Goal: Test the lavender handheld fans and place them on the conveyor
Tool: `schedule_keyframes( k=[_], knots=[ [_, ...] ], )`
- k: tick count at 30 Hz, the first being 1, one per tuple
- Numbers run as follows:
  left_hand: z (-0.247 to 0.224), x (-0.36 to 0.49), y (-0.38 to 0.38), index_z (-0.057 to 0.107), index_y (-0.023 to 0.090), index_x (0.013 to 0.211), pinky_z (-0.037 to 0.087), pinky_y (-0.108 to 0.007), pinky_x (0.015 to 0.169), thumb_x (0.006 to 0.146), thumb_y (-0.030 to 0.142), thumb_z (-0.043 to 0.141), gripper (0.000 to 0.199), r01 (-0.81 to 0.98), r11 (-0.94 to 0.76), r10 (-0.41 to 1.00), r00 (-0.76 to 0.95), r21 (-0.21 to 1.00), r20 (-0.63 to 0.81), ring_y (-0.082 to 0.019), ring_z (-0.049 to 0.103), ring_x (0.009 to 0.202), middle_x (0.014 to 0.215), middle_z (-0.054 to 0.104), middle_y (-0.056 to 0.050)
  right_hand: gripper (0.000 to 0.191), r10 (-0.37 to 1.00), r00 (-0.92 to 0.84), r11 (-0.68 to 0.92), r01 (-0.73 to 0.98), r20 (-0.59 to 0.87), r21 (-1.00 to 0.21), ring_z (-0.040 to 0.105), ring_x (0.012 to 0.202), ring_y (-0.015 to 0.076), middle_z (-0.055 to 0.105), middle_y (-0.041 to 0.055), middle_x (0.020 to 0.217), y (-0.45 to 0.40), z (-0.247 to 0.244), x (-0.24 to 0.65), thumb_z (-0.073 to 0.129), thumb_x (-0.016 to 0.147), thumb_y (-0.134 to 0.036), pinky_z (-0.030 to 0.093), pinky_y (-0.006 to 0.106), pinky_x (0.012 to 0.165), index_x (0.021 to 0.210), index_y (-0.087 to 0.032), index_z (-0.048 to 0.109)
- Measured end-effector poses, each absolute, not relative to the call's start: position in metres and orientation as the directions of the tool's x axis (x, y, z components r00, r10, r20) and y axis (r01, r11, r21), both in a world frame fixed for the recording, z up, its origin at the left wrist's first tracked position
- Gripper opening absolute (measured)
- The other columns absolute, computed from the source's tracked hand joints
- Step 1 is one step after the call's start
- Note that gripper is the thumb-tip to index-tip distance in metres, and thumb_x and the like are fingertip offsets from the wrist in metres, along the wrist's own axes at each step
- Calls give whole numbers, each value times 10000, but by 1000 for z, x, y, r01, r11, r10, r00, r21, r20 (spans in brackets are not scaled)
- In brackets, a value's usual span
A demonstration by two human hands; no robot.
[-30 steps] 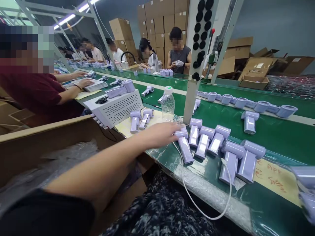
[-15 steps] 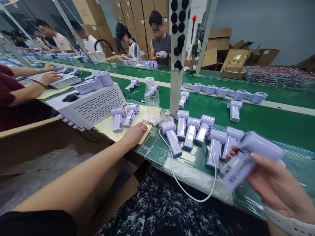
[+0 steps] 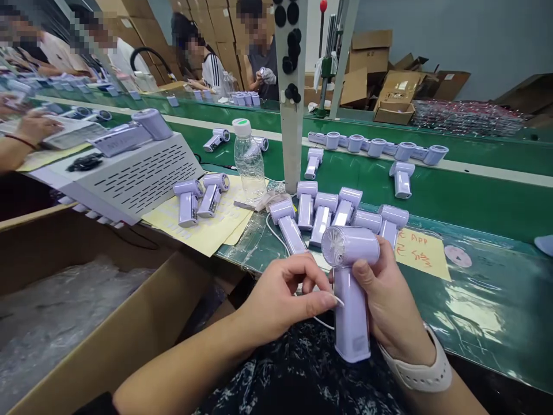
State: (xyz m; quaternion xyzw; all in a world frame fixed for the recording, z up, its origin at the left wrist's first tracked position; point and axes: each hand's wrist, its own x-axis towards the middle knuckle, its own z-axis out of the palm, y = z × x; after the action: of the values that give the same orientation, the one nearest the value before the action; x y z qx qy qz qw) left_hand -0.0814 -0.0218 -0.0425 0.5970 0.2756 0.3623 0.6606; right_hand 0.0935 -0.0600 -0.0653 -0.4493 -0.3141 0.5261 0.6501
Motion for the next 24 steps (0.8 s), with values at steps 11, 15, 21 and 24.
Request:
schedule_keyframes(
  k=[11, 15, 21, 24],
  knots=[
    [-54, -72, -28, 765, 165, 698, 341, -254, 594, 712, 457, 932, 337, -173, 165, 786, 618, 971, -23, -93, 419, 611, 644, 466, 37, 794, 879, 461, 94, -419, -123, -903, 759, 652, 250, 769, 36, 967, -59, -66, 96, 998, 599, -545, 645, 374, 562, 1149, -302, 479],
    [-55, -72, -29, 750, 161, 692, 316, -251, 580, 691, 478, 941, 370, -199, 196, 805, 592, 960, -41, -85, 392, 597, 637, 456, 42, 697, 930, 311, 6, -545, -195, -839, 739, 674, 207, 770, 48, 905, -62, -64, 99, 954, 635, -629, 650, 320, 608, 1110, -261, 601],
    [-53, -72, -34, 720, 152, 661, 290, -275, 588, 660, 531, 938, 438, -138, 182, 799, 598, 973, -65, -95, 376, 595, 614, 452, 40, 549, 965, 172, -38, -659, -200, -751, 668, 673, 145, 711, 18, 806, -69, -67, 93, 880, 704, -693, 629, 235, 628, 980, -240, 739],
    [-52, -71, -36, 705, 155, 670, 311, -283, 610, 646, 541, 939, 452, -160, 225, 786, 613, 961, -81, -103, 373, 610, 609, 430, 50, 548, 974, 161, -19, -638, -157, -770, 649, 657, 159, 679, 8, 794, -70, -64, 88, 864, 712, -703, 630, 273, 592, 1023, -263, 763]
  ],
)
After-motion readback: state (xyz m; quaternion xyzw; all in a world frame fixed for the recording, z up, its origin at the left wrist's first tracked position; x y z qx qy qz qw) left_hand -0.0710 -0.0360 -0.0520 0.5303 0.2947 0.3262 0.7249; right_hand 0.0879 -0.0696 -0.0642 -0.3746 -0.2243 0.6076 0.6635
